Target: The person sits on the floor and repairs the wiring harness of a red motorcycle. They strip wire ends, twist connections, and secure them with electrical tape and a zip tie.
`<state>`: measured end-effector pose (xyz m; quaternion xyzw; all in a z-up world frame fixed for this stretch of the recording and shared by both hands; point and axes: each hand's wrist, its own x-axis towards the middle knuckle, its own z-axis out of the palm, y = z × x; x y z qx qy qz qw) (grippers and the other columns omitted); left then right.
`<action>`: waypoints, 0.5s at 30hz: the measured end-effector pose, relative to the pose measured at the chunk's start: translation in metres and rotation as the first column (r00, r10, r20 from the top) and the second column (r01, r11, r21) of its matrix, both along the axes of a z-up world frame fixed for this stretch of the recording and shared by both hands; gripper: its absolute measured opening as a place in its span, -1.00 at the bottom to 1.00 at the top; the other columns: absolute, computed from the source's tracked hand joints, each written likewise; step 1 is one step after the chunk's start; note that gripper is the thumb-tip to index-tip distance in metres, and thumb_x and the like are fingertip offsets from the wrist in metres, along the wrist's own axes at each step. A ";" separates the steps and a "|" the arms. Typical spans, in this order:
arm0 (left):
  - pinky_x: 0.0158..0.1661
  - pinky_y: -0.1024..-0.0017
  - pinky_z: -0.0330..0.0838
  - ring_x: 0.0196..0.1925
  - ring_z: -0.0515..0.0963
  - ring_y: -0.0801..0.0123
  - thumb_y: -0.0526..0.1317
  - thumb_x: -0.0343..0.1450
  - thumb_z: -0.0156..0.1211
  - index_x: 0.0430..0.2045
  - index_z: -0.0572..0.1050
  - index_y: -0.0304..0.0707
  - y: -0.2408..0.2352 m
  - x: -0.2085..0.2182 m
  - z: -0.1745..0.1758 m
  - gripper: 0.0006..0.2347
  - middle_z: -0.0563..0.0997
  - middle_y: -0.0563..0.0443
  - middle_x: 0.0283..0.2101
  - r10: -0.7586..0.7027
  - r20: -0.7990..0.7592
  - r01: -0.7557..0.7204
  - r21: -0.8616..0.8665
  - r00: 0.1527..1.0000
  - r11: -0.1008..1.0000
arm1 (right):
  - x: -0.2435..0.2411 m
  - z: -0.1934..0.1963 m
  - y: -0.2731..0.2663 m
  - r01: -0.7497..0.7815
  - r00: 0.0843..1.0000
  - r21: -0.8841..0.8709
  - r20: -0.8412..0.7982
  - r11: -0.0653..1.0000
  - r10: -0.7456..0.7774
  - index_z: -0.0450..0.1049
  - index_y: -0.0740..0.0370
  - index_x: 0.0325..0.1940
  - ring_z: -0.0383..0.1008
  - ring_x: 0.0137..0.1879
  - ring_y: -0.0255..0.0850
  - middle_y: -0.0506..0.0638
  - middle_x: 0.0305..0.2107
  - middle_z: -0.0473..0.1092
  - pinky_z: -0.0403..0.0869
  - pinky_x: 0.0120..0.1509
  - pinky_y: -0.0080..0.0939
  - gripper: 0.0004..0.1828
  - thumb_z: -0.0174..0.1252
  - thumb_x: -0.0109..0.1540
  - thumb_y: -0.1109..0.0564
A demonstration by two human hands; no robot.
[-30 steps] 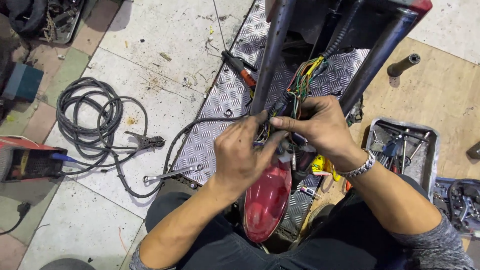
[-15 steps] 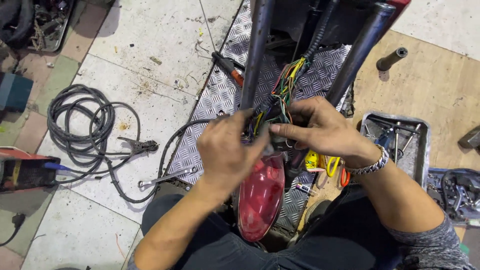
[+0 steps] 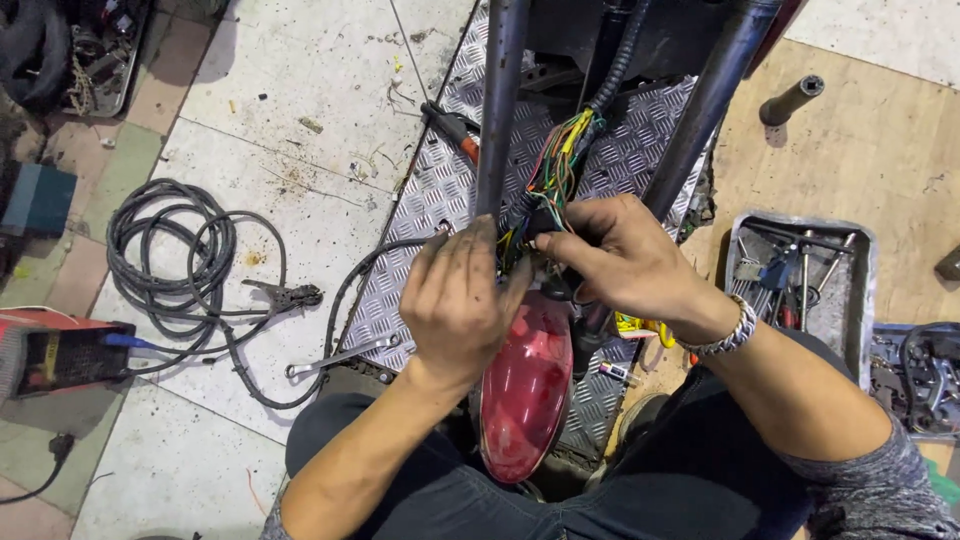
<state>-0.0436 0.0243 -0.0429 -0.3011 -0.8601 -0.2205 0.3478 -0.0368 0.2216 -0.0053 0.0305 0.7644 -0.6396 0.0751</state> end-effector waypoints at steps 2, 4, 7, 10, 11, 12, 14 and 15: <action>-0.10 0.18 0.57 -0.23 0.73 0.14 -0.10 0.43 0.31 -0.18 0.55 -0.38 0.005 0.000 -0.002 -0.72 0.71 -0.17 -0.27 0.033 -0.017 -0.033 -0.025 0.999 0.999 | 0.000 0.005 0.004 -0.062 0.992 0.222 -0.092 0.973 0.084 0.49 0.32 -0.64 0.36 -0.65 -0.22 0.13 -0.84 0.32 0.40 -0.69 -0.11 -0.63 0.28 0.22 0.09; -0.14 0.17 0.56 -0.26 0.73 0.10 -0.15 0.38 0.37 -0.21 0.56 -0.37 0.001 -0.007 -0.011 -0.74 0.72 -0.17 -0.30 -0.075 0.118 0.062 0.103 0.990 0.993 | -0.001 0.015 0.005 -0.059 0.963 0.281 -0.235 0.958 0.128 0.41 0.25 -0.66 0.29 -0.64 -0.22 0.07 -0.83 0.24 0.34 -0.61 -0.18 -0.60 0.29 0.23 0.10; -0.22 0.15 0.57 -0.28 0.73 -0.01 -0.20 0.31 0.45 -0.26 0.60 -0.34 -0.007 -0.017 0.010 -0.76 0.72 -0.20 -0.35 -0.303 0.384 0.169 0.344 0.872 0.924 | 0.001 0.018 0.005 -0.065 0.912 0.315 -0.365 0.947 0.185 0.29 0.20 -0.67 0.19 -0.61 -0.21 0.02 -0.82 0.14 0.27 -0.50 -0.23 -0.54 0.34 0.22 0.09; -0.25 0.21 0.58 -0.28 0.74 0.04 -0.18 0.31 0.46 -0.28 0.63 -0.25 -0.015 -0.023 0.031 -0.79 0.72 -0.18 -0.39 -0.454 0.589 0.151 0.490 0.669 0.859 | 0.001 0.013 0.008 -0.088 0.907 0.285 -0.373 0.955 0.195 0.25 0.18 -0.68 0.14 -0.58 -0.24 -0.02 -0.79 0.09 0.23 -0.46 -0.23 -0.50 0.38 0.20 0.08; -0.24 0.29 0.58 -0.28 0.77 0.16 -0.16 0.32 0.45 -0.27 0.65 -0.19 -0.018 -0.024 0.035 -0.80 0.73 -0.13 -0.39 -0.496 0.658 0.120 0.529 0.567 0.840 | 0.000 0.011 0.009 -0.091 0.902 0.278 -0.383 0.956 0.197 0.23 0.16 -0.69 0.13 -0.57 -0.29 -0.07 -0.78 0.07 0.20 -0.45 -0.26 -0.49 0.39 0.21 0.09; -0.24 0.29 0.58 -0.28 0.77 0.16 -0.16 0.32 0.45 -0.27 0.65 -0.19 -0.019 -0.026 0.037 -0.80 0.73 -0.13 -0.39 -0.495 0.660 0.119 0.528 0.566 0.841 | -0.001 0.012 0.010 -0.091 0.903 0.276 -0.383 0.957 0.197 0.23 0.16 -0.69 0.13 -0.57 -0.29 -0.07 -0.78 0.07 0.20 -0.45 -0.26 -0.49 0.39 0.21 0.09; -0.19 0.29 0.58 -0.27 0.72 0.31 -0.21 0.33 0.42 -0.26 0.65 -0.27 -0.024 -0.028 0.042 -0.81 0.73 -0.17 -0.38 -0.569 0.693 0.117 0.585 0.442 0.803 | -0.002 0.014 0.012 -0.111 0.888 0.279 -0.402 0.954 0.221 0.25 0.16 -0.68 0.14 -0.57 -0.26 -0.06 -0.76 0.07 0.22 -0.43 -0.25 -0.49 0.40 0.22 0.06; -0.19 0.29 0.58 -0.27 0.72 0.31 -0.21 0.33 0.42 -0.26 0.65 -0.27 -0.024 -0.028 0.042 -0.81 0.73 -0.17 -0.38 -0.567 0.694 0.116 0.583 0.443 0.804 | -0.003 0.014 0.011 -0.111 0.888 0.277 -0.403 0.954 0.221 0.25 0.16 -0.68 0.14 -0.57 -0.26 -0.06 -0.76 0.07 0.22 -0.43 -0.25 -0.49 0.40 0.22 0.06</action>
